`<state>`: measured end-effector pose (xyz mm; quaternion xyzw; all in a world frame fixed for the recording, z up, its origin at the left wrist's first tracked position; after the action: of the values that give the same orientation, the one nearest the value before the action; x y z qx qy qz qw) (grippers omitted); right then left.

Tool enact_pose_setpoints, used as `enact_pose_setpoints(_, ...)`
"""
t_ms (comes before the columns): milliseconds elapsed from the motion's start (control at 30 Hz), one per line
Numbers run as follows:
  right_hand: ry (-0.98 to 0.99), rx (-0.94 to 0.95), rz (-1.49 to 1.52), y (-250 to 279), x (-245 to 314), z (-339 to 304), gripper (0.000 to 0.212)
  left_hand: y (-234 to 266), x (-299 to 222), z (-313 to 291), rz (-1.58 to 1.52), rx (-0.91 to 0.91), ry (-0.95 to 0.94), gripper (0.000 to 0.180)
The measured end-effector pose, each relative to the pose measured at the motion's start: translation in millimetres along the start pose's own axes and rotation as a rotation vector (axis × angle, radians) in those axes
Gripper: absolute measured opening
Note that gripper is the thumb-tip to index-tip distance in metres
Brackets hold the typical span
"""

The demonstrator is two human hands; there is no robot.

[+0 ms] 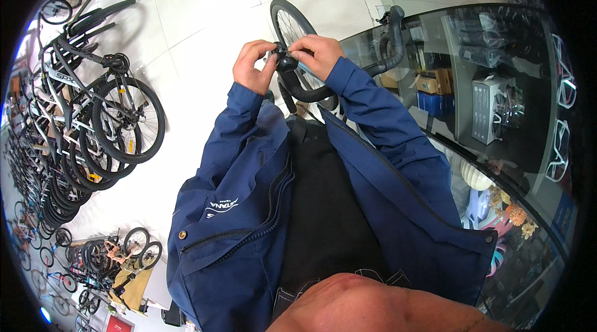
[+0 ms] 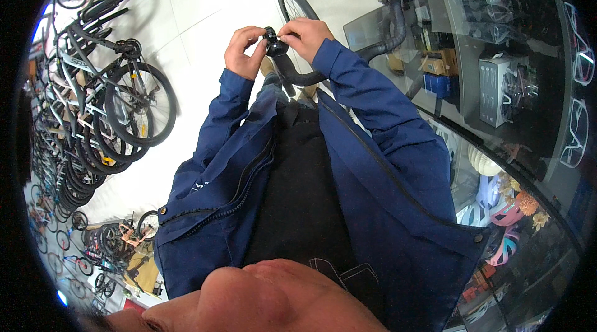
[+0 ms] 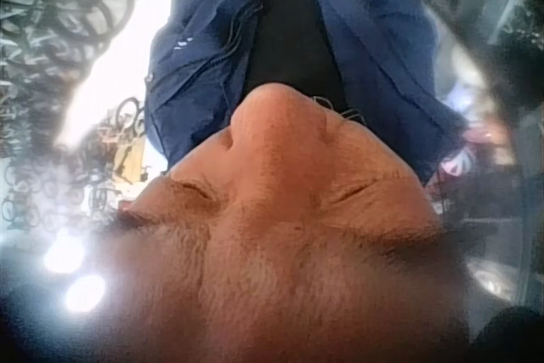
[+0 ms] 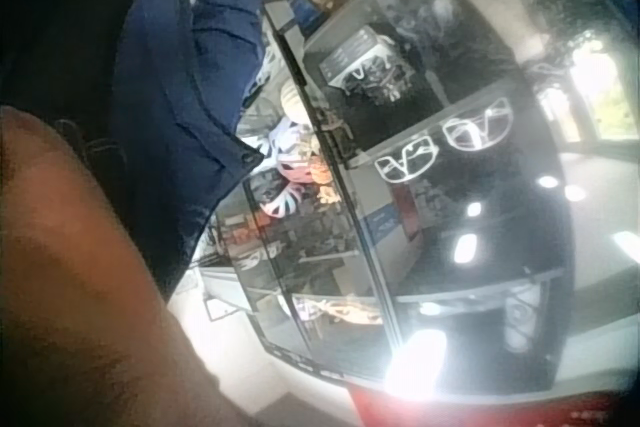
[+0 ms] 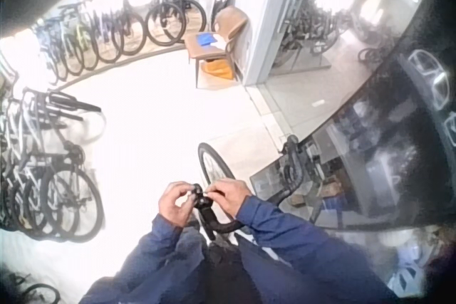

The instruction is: The person prepares a syringe by drawing lubricant from a bottle, then applies the lubricant to the bicycle chain while rotating the rear wheel. The person also briefly handles the handlebar area.

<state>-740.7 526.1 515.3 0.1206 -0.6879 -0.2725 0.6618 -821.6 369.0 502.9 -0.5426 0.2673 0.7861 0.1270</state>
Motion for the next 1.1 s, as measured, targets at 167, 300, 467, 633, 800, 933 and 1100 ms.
enact_pose_setpoints(167, 0.02, -0.016, -0.002, 0, 0, 0, 0.012, -3, 1, 1, 0.05, 0.047, 0.005, 0.027)
enact_pose_setpoints(300, 0.032, -0.013, -0.009, -3, 1, -2, 0.012, -3, -8, 4, 0.083, 0.058, -0.051, 0.025)
enact_pose_setpoints(467, 0.006, -0.025, -0.006, -5, -2, -5, 0.012, -8, -31, 11, 0.217, 0.104, -0.232, 0.023)
enact_pose_setpoints(633, 0.214, 0.032, -0.176, -4, 10, 1, 0.014, -17, -33, 20, 0.301, 0.273, -0.303, 0.023)
enact_pose_setpoints(800, 0.268, 0.199, -0.377, -4, -2, 5, 0.017, -22, -28, 19, 0.255, 0.3, -0.252, 0.019)
enact_pose_setpoints(933, 0.391, 0.245, -0.63, 1, -4, 3, 0.025, -24, -20, 17, 0.213, 0.293, -0.172, 0.018)
enact_pose_setpoints(1100, 0.513, 0.29, -0.791, -9, -2, 3, 0.032, -24, -18, 16, 0.223, 0.282, -0.165, 0.018)
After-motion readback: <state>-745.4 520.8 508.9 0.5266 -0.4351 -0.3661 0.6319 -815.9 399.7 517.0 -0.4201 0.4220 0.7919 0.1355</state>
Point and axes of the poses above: each hand's wrist, its own z-axis towards the middle knuckle, its own y-axis out of the back of the hand, x = y × z, the point moved 10 cm from there along z, towards the middle knuckle, and after that the axes turned 1 degree about y, right-handed, at the moved point
